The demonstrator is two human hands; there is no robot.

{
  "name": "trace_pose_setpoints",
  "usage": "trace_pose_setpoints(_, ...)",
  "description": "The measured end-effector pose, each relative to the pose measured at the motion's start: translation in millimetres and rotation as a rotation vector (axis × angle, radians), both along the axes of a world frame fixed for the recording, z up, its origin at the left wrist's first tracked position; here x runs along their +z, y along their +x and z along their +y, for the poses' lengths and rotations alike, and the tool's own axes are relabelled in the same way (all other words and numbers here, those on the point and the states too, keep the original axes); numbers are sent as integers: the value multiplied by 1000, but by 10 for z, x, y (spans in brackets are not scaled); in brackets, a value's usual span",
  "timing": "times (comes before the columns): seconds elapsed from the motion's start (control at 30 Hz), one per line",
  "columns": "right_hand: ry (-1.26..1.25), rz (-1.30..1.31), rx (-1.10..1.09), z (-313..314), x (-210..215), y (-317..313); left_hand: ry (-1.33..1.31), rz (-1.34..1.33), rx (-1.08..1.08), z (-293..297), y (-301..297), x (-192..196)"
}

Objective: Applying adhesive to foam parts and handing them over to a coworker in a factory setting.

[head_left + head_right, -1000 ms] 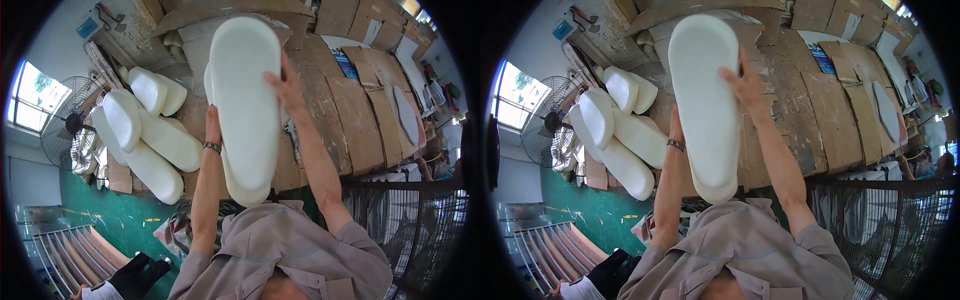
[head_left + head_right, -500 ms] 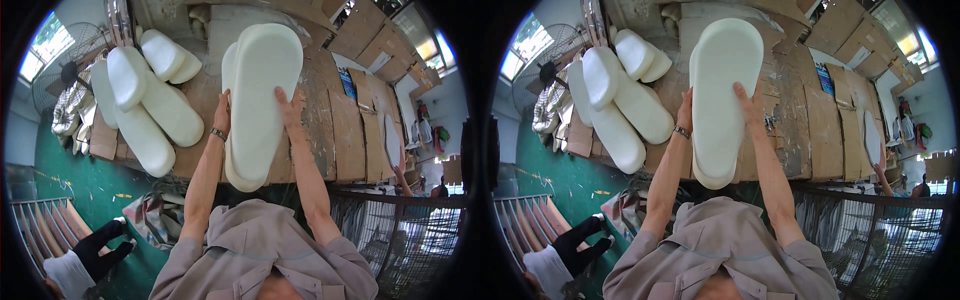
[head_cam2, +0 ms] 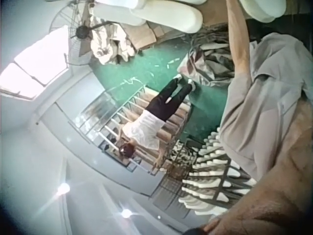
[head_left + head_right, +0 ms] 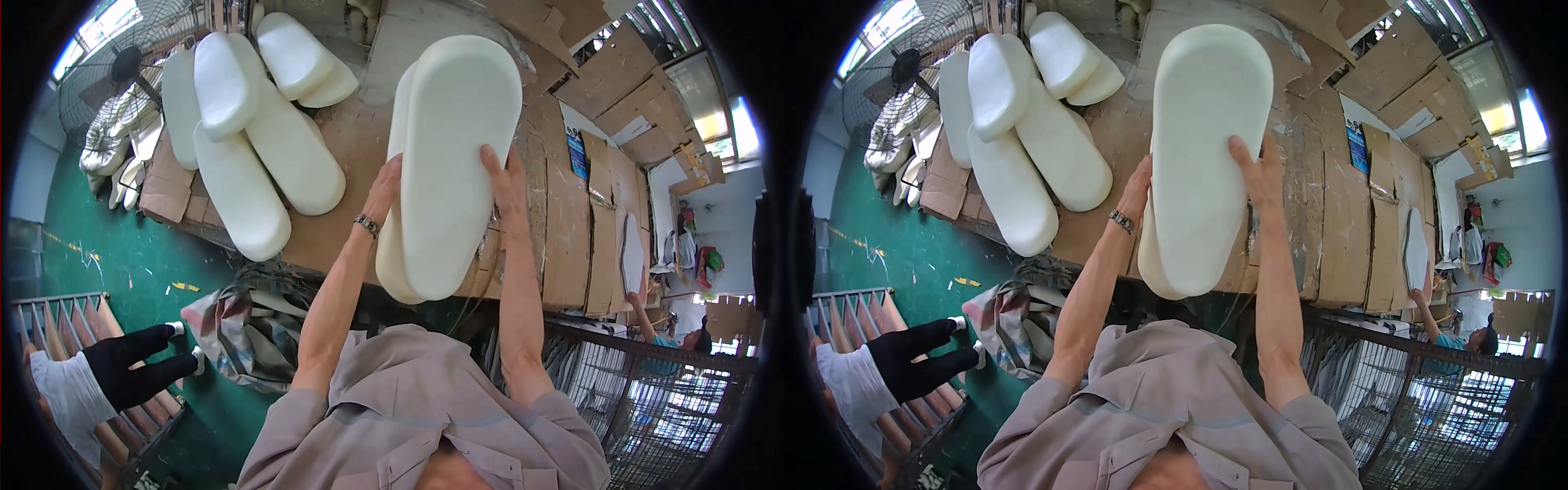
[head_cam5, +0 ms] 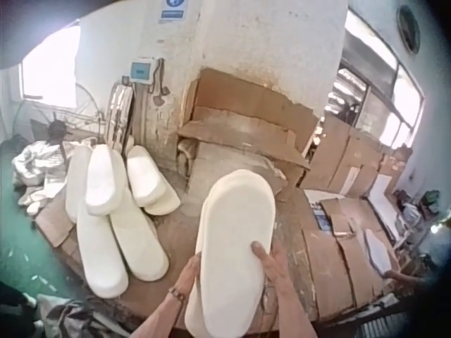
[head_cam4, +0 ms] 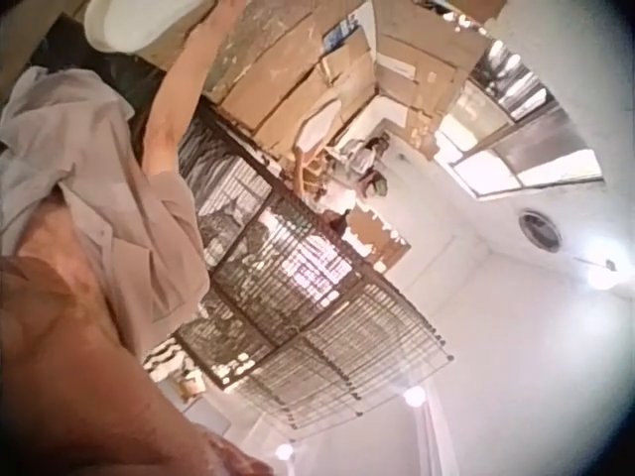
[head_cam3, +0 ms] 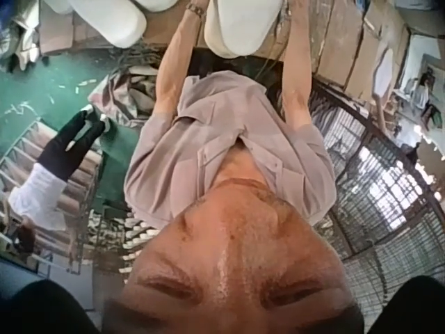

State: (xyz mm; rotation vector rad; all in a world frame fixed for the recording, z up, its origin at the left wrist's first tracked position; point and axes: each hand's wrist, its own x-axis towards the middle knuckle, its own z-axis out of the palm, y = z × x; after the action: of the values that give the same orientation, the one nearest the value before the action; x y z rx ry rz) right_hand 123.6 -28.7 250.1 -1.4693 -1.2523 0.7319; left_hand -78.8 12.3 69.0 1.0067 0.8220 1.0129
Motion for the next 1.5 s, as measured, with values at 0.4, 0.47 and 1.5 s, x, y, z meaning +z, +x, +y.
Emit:
trace_pose_setpoints(0.4, -344, 110, -139, 104, -888, 269, -9, 218, 58, -190, -147, 393)
trace_pose_setpoints(0.47, -292, 56, -95, 60, -879, 274, -27, 135, 86, -206, -166, 381)
trace_pose_setpoints(1.5, -298, -511, -284, -1038, -3546, 2421, 263, 613, 345, -981, 248, 605)
